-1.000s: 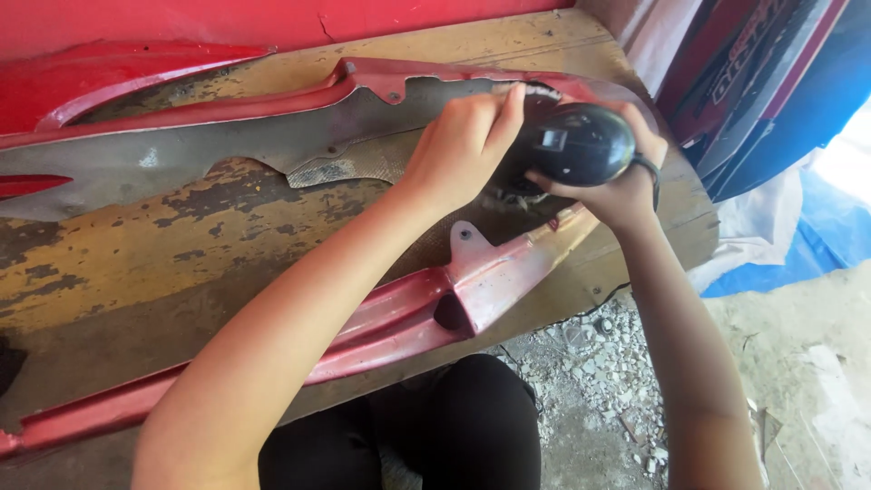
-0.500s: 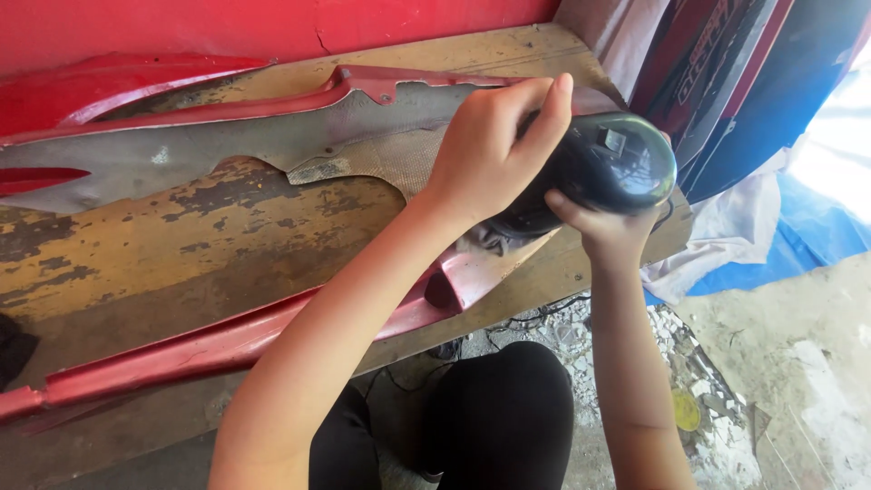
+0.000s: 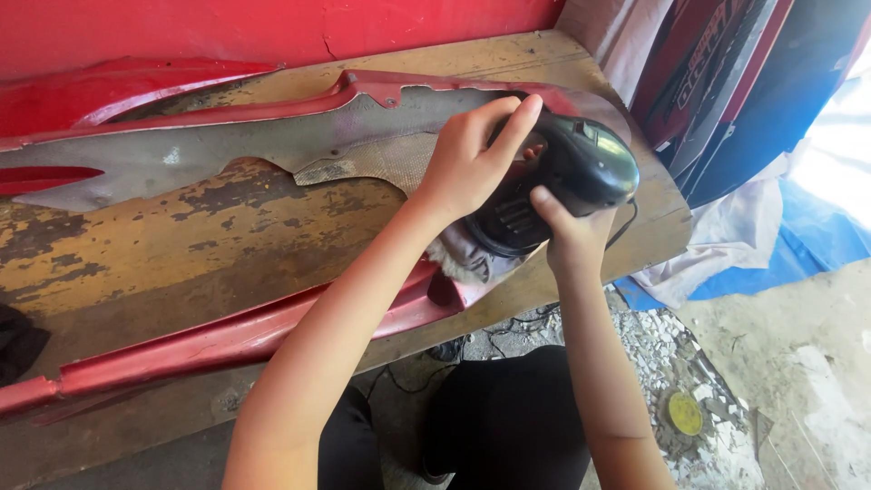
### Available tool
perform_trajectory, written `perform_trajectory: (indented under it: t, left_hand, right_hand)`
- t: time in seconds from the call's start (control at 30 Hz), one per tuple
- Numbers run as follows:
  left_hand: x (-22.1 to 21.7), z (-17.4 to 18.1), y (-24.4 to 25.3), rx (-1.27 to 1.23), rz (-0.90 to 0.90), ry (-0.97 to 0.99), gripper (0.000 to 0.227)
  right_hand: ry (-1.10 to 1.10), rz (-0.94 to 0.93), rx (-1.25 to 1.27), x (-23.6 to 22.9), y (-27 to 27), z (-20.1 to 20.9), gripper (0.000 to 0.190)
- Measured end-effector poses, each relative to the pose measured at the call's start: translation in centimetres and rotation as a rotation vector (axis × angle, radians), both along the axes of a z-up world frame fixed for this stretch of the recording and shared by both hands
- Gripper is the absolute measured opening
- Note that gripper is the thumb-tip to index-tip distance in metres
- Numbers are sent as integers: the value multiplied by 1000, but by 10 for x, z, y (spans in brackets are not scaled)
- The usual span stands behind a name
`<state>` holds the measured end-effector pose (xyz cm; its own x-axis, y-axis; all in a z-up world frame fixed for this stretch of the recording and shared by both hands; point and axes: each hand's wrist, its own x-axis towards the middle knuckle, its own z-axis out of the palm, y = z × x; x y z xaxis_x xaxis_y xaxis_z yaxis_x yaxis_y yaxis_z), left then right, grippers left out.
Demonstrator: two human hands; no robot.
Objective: The person uses a handheld electric polisher with a brush attachment to smooth and polish the surface of a red car bumper. They move the tool across the curved edges and flat sections of the bumper, which is resting on a wooden workbench.
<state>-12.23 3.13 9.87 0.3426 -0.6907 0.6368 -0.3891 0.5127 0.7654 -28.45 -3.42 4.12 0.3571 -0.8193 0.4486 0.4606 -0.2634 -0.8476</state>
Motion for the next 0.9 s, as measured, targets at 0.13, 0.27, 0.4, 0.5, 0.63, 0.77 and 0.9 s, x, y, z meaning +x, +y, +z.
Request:
perform_trajectory:
  t: [0.13,0.27,0.4,0.5,0.63,0.77,0.9]
  left_hand:
    - [-14,2,1,73,67,5,47]
    - [-28,4,7,95,-8,-16,49]
    - [-21,1,-1,2,-11,44,48]
    - [1,-9,-6,-2,111,56,49]
    - [-1,-13,7,75,170,-33,52]
    - [-21,-1,10,43,40,-41,50]
    - [-25,-5,-6,9,-16,-49,50]
  right_hand:
    - [77,-69,-93,-16,5,-8,69]
    - [144,-189,-213,-37,7,-14,66]
    - [204,-265,-284,-26,-5,-14,67]
    - [168,-219,-279,0,3,-4,67]
    - [258,-197,-271,-12,11,-2,62]
    - [200,-208,-271,-33,7,-16,66]
    - [139,-245,-280,-36,-6,-18,64]
